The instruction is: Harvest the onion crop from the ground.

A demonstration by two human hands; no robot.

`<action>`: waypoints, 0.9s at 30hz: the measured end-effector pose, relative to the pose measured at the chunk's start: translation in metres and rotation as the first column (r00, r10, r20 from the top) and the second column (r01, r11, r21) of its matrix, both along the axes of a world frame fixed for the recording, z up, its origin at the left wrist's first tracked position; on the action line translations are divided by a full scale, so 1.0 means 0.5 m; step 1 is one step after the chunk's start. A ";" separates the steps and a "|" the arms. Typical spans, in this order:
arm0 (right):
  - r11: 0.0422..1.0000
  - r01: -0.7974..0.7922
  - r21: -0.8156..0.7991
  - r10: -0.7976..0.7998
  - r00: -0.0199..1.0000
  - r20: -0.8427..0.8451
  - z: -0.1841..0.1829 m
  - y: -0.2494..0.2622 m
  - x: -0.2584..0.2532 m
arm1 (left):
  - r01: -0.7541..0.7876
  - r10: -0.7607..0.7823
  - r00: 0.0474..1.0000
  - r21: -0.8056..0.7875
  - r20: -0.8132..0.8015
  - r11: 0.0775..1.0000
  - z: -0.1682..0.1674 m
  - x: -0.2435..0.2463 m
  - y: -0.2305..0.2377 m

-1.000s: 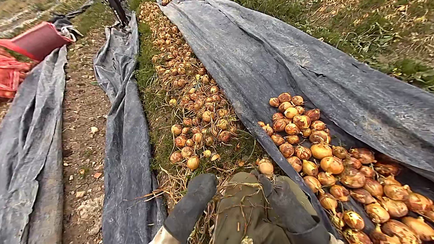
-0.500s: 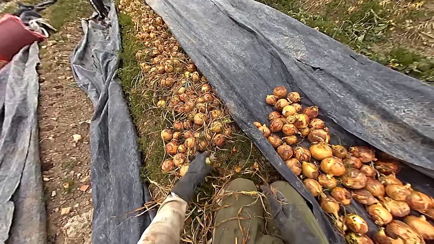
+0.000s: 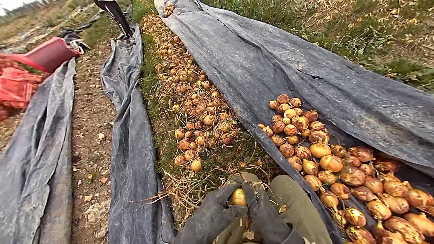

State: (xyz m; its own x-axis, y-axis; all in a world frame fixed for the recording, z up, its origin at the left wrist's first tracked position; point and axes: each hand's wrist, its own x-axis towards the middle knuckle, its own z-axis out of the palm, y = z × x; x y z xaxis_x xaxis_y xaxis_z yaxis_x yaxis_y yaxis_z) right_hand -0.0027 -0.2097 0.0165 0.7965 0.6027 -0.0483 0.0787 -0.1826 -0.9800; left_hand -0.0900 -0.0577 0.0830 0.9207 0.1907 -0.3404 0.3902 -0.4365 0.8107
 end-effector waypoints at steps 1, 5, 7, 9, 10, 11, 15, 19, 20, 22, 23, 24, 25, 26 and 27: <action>0.998 0.037 -0.047 -0.026 0.977 0.212 -0.016 -0.006 -0.002 | -0.031 0.026 0.993 -0.041 -0.118 0.999 0.000 -0.004 -0.011; 0.988 0.155 -0.015 -0.134 0.898 0.419 -0.027 -0.025 0.018 | -0.271 0.169 0.951 -0.438 -0.258 0.858 -0.021 -0.020 -0.029; 0.986 0.151 -0.068 -0.144 0.985 0.095 0.001 -0.040 0.037 | -0.343 0.247 0.930 -0.395 -0.273 0.852 -0.001 -0.016 -0.021; 0.968 0.031 -0.250 -0.058 0.993 -0.101 -0.004 -0.063 0.054 | -0.311 0.276 0.936 -0.149 -0.217 0.939 0.024 0.000 -0.020; 0.924 -0.070 -0.376 0.027 0.993 -0.119 -0.006 -0.075 0.055 | -0.260 0.257 0.952 0.005 -0.166 0.966 0.034 0.009 -0.021; 0.879 -0.161 -0.450 0.112 0.985 -0.133 -0.013 -0.081 0.050 | -0.184 0.206 0.970 0.159 -0.130 0.970 0.042 0.017 -0.021; 0.905 -0.203 -0.375 0.133 0.969 -0.206 -0.038 -0.067 0.001 | 0.215 -0.095 0.945 0.374 -0.314 0.902 0.041 0.039 -0.041; 0.976 -0.064 -0.209 -0.036 0.896 -0.443 -0.066 -0.049 -0.010 | 0.429 -0.295 0.866 0.296 -0.405 0.853 -0.013 0.052 -0.060; 0.970 -0.085 -0.227 -0.014 0.916 -0.400 -0.055 -0.054 -0.003 | 0.431 -0.275 0.856 0.309 -0.438 0.848 -0.016 0.060 -0.056; 0.951 -0.105 -0.292 0.048 0.979 -0.196 0.004 -0.070 0.032 | 0.368 -0.102 0.826 0.393 -0.554 0.843 -0.015 0.085 -0.025; 0.949 -0.069 -0.306 0.044 0.995 -0.086 0.023 -0.075 0.062 | 0.322 0.004 0.795 0.426 -0.607 0.846 -0.015 0.099 0.002; 0.957 0.014 -0.291 -0.009 1.000 0.019 0.024 -0.077 0.098 | 0.264 0.095 0.758 0.437 -0.645 0.860 -0.022 0.109 0.035; 0.960 0.110 -0.259 -0.080 0.989 0.120 0.001 -0.075 0.139 | 0.198 0.165 0.730 0.436 -0.664 0.878 -0.033 0.111 0.072; 0.958 0.145 -0.246 -0.114 0.984 0.137 -0.010 -0.076 0.180 | 0.121 0.224 0.705 0.426 -0.673 0.897 -0.042 0.110 0.106; 0.963 0.173 -0.209 -0.155 0.983 0.097 -0.018 -0.077 0.217 | 0.019 0.292 0.695 0.423 -0.657 0.906 -0.061 0.107 0.138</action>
State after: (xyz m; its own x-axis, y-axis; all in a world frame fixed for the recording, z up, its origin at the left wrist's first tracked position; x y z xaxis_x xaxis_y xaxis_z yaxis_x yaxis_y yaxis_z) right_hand 0.1055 -0.2483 0.0075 0.8900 0.4458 -0.0955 0.1059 -0.4059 -0.9078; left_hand -0.0365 0.0111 0.0523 0.3988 0.5460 -0.7367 0.8456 -0.5298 0.0651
